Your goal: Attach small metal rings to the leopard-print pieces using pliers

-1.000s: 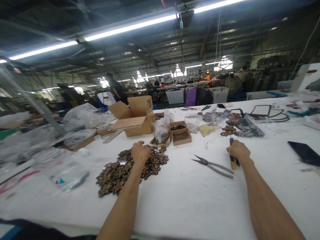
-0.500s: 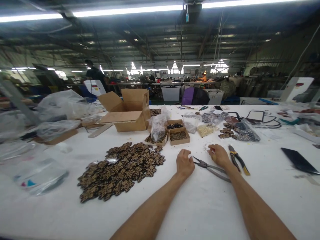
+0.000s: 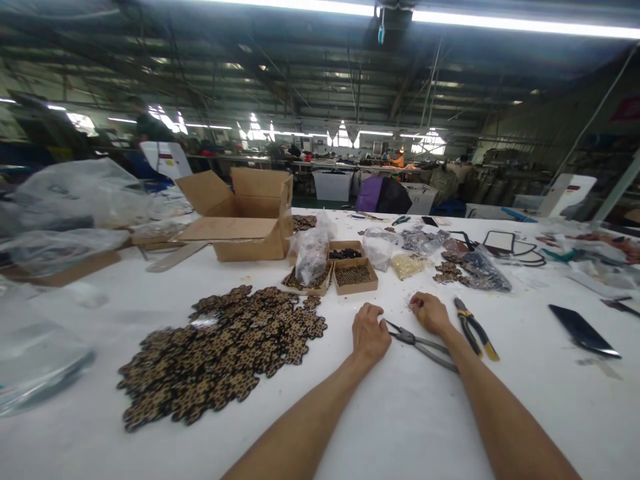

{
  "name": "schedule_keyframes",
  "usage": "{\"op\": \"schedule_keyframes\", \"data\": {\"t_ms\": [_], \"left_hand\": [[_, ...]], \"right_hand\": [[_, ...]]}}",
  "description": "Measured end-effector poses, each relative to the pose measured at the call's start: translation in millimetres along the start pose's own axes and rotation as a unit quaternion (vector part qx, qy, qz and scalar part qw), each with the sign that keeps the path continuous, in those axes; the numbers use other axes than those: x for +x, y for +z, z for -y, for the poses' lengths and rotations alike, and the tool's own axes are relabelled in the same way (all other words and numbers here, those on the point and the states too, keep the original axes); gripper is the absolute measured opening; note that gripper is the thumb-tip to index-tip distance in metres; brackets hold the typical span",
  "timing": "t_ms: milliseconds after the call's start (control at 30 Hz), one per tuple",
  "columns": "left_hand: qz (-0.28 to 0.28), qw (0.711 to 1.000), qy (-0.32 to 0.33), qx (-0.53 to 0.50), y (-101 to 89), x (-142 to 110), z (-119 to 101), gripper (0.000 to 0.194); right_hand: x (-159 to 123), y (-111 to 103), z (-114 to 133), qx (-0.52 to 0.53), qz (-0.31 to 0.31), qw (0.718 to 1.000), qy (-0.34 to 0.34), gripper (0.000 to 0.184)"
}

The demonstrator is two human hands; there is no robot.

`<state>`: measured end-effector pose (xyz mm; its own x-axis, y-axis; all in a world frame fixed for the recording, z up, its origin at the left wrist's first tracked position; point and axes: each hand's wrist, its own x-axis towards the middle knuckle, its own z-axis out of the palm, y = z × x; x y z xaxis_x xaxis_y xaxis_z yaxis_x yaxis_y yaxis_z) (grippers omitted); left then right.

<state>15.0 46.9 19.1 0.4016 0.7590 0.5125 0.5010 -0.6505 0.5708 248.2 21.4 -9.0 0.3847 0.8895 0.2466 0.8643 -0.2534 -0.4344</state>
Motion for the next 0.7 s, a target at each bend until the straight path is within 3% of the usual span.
{"op": "schedule_keyframes", "data": {"t_ms": [233, 367, 467, 700], "left_hand": [[0.003, 1.000, -0.011, -0.004, -1.5, -2, 6, 0.018], [0.001, 1.000, -0.022, -0.011, 1.7, -2, 7, 0.018], [0.001, 1.000, -0.026, -0.014, 5.3, -2, 9, 0.018], [0.006, 0.999, -0.027, -0.021, 8.1, -4, 11, 0.016]], "right_hand": [[-1, 6, 4, -0.006, -0.007, 1.000, -0.006, 0.012], [0, 8, -5, -0.014, -0.044, 0.999, -0.009, 0.035], [3, 15, -14, -0.011, -0.067, 0.996, -0.059, 0.051], [2, 29, -22, 0.013, -0.026, 0.993, -0.114, 0.052]]}}
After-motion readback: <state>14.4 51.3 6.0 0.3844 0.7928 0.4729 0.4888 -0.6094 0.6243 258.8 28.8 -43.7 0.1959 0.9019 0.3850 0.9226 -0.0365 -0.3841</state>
